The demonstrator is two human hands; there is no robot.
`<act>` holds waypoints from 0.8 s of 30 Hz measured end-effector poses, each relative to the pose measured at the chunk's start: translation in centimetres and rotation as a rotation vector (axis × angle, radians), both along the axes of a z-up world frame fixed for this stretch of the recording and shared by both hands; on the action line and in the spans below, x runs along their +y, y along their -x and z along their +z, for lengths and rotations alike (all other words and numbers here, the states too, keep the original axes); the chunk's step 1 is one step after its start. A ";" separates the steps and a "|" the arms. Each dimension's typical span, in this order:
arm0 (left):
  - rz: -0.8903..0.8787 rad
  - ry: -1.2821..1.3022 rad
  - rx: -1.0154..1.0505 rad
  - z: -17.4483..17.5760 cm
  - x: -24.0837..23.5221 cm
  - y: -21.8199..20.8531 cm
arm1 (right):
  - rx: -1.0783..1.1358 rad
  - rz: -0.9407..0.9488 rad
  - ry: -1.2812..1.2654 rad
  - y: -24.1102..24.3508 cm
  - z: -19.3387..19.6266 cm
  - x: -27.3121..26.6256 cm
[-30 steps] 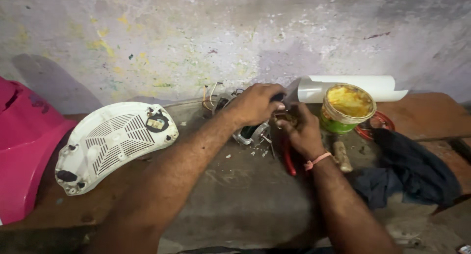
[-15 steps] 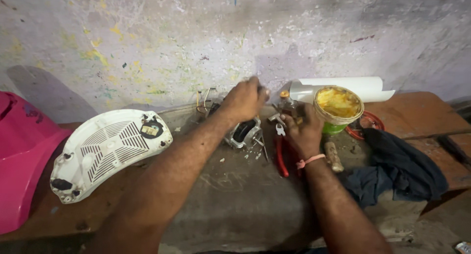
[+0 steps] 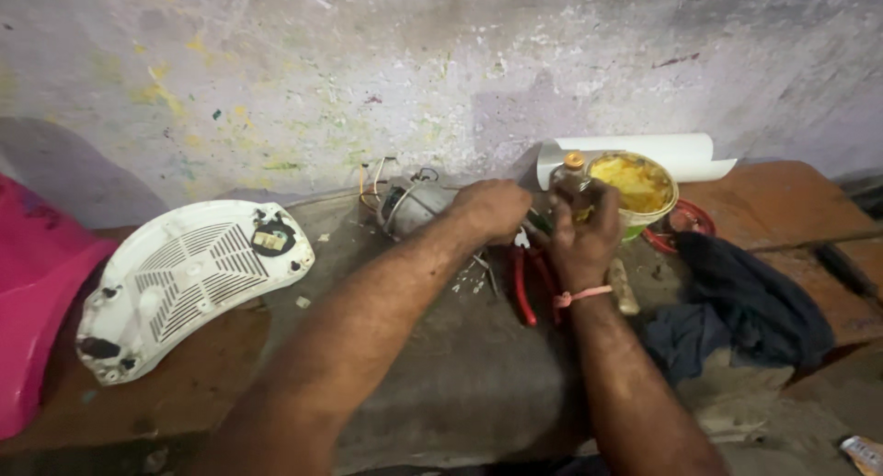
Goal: The person disassembles an electromechanical motor by removing screws with a screwdriver and prying components apart. They use pliers to handle wires, tap the motor with a hammer, and apply a substance from a container to the central shaft.
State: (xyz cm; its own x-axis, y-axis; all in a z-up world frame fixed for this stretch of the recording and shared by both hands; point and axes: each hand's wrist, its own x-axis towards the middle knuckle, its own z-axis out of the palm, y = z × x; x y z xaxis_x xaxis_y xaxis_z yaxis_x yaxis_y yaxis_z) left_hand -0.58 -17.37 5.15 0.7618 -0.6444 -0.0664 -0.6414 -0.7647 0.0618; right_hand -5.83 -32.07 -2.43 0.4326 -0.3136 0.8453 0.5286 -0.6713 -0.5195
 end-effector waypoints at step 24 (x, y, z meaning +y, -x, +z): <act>-0.171 0.421 -0.484 -3.0 11.4 3.4 | 0.113 0.141 0.006 1.6 1.4 1.7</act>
